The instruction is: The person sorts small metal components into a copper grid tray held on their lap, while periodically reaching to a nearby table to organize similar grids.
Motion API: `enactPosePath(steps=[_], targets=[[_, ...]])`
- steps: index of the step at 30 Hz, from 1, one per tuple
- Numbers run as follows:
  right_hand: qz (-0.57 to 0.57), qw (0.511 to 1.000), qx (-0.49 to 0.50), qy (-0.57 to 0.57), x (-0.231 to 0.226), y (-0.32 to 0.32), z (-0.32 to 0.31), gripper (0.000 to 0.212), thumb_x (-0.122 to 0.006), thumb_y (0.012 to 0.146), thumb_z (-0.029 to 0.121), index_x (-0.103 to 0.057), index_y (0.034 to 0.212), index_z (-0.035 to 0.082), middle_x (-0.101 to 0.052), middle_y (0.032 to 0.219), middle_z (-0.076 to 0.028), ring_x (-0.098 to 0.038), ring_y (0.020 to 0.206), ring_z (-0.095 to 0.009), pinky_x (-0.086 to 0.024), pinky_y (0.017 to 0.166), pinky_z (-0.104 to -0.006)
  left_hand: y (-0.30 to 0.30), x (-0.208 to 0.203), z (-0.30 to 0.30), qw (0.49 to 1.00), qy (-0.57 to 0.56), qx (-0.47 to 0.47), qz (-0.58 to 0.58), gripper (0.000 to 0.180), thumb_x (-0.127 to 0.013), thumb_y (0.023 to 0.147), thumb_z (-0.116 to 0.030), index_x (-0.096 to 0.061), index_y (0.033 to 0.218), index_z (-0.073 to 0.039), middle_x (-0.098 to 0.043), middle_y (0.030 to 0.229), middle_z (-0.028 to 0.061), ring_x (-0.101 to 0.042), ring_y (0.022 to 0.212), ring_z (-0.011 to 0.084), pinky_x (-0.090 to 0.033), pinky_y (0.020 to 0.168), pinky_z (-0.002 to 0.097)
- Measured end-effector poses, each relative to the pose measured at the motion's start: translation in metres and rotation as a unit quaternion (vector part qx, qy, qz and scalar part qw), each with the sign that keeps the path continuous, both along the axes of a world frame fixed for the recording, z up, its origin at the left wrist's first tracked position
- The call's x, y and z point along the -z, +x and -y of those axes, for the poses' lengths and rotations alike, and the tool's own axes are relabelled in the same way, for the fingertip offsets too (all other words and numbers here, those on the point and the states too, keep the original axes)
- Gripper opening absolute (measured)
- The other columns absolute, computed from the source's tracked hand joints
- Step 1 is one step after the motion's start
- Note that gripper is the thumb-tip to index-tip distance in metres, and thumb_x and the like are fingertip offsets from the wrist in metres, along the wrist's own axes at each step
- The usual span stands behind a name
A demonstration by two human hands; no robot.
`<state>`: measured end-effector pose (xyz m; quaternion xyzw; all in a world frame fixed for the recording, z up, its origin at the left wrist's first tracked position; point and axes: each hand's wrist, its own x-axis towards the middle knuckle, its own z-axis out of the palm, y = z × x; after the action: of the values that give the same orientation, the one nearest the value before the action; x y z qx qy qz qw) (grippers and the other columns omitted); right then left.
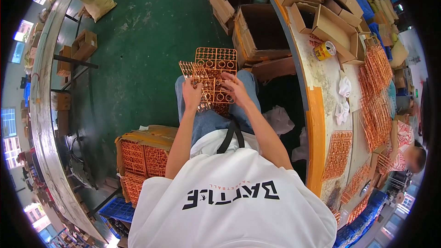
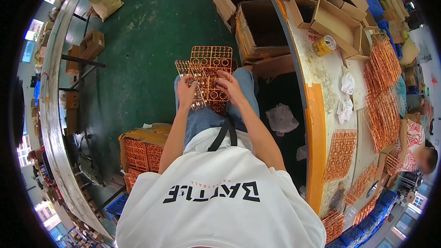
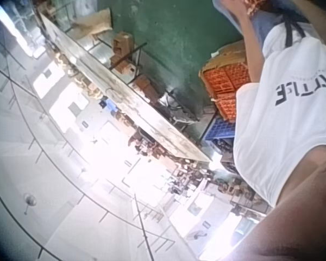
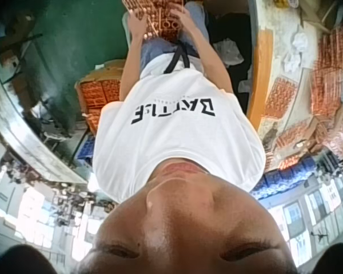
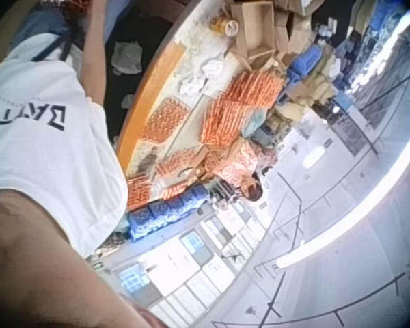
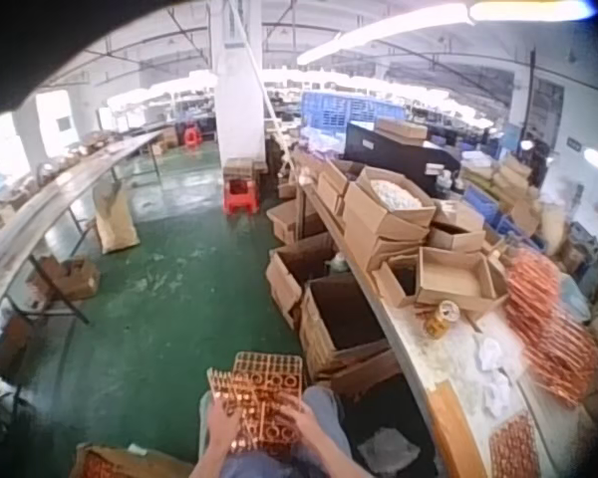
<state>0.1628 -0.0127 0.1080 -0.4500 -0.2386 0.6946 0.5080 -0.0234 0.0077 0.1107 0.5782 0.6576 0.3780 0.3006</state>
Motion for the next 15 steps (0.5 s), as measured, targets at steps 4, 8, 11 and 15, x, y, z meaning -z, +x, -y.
enactPosePath(steps=[4,8,11,15], targets=[[-0.094,0.995,-0.027,0.005,-0.001,0.007,0.001,0.040,-0.046,0.087,0.012,-0.037,0.124,0.001,-0.045,0.126,-0.013,-0.050,0.109,-0.023,-0.045,0.085,-0.0313,0.006,-0.005,-0.001,1.000,-0.018,0.002,-0.008,0.031,-0.059,0.074,-0.013,-0.052,0.100,0.001,-0.048,0.093,0.0158,-0.053,0.079,0.0274,-0.043,0.073,0.0349],[-0.087,0.996,-0.015,0.002,-0.004,0.007,0.004,0.038,-0.049,0.086,0.014,-0.040,0.120,0.000,-0.051,0.117,-0.015,-0.055,0.102,-0.025,-0.048,0.082,-0.0333,0.005,0.000,-0.002,1.000,-0.022,-0.006,-0.003,0.029,-0.058,0.075,-0.012,-0.052,0.101,0.000,-0.049,0.094,0.0164,-0.053,0.081,0.0288,-0.043,0.073,0.0357],[-0.090,0.996,-0.020,0.002,-0.008,0.006,0.007,0.037,-0.049,0.086,0.013,-0.040,0.120,0.000,-0.052,0.116,-0.016,-0.055,0.101,-0.025,-0.048,0.082,-0.0342,0.001,0.008,-0.003,0.999,-0.043,-0.010,0.020,0.028,-0.057,0.075,-0.011,-0.053,0.101,-0.001,-0.051,0.094,0.0171,-0.054,0.083,0.0294,-0.043,0.073,0.0359],[-0.100,0.995,-0.015,-0.010,-0.008,0.006,0.013,0.038,-0.049,0.086,0.012,-0.040,0.120,-0.001,-0.052,0.115,-0.017,-0.055,0.100,-0.025,-0.048,0.082,-0.0348,0.001,0.010,0.001,0.998,-0.056,-0.013,0.019,0.029,-0.057,0.075,-0.012,-0.053,0.102,-0.001,-0.057,0.091,0.0175,-0.056,0.083,0.0285,-0.044,0.073,0.0349]])
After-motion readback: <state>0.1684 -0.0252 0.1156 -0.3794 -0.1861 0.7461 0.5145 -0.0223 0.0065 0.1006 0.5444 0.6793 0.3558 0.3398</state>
